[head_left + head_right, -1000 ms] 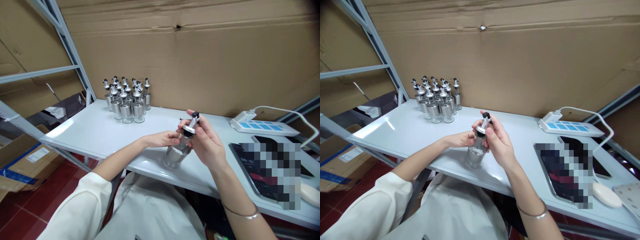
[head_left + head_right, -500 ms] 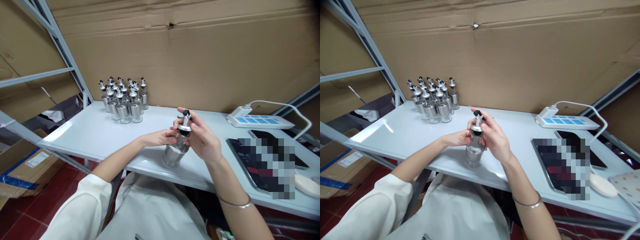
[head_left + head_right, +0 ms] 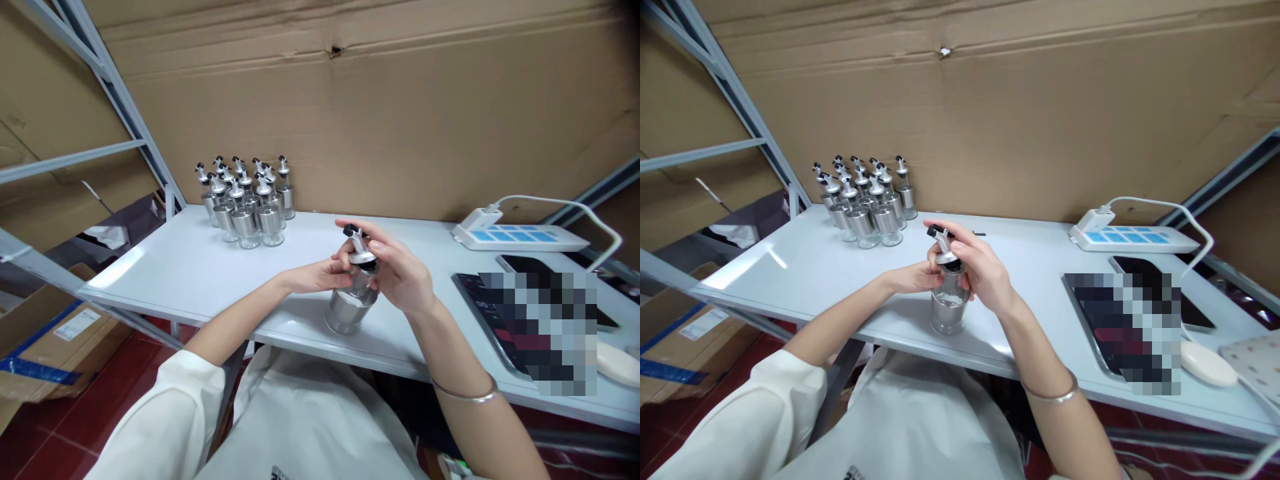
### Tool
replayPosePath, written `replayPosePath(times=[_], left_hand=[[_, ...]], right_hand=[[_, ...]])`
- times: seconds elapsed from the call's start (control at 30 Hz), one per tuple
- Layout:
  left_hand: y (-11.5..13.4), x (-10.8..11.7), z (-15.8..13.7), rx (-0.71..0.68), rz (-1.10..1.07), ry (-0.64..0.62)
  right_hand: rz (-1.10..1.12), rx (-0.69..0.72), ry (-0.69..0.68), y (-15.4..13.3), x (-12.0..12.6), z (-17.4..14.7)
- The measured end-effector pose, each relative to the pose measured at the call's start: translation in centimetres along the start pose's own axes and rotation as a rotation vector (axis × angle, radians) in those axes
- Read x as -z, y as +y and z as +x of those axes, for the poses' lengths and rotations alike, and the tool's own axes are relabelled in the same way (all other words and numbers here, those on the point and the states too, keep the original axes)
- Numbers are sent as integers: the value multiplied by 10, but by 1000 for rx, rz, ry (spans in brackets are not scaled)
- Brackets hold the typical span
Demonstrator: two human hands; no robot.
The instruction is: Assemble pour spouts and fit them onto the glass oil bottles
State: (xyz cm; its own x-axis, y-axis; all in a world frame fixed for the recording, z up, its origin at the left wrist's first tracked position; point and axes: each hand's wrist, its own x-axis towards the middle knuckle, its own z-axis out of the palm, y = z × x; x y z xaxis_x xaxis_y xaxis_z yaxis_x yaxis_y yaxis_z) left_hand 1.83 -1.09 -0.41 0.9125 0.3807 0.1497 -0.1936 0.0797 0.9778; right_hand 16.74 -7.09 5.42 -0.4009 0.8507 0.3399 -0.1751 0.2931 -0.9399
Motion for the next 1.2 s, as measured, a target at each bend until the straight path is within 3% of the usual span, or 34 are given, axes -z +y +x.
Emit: replayPosePath(times=[0.5,0.83,1.2], left_hand=[[2,-2,0,51,29,8],[1,-2,0,30,18,-16],[3,-3,-1,110,108,82]], right_hand=[[53,93,111,15,1,-11],[-78,213,226,26,-3,-24],[-238,245,263,29,-5,-25]])
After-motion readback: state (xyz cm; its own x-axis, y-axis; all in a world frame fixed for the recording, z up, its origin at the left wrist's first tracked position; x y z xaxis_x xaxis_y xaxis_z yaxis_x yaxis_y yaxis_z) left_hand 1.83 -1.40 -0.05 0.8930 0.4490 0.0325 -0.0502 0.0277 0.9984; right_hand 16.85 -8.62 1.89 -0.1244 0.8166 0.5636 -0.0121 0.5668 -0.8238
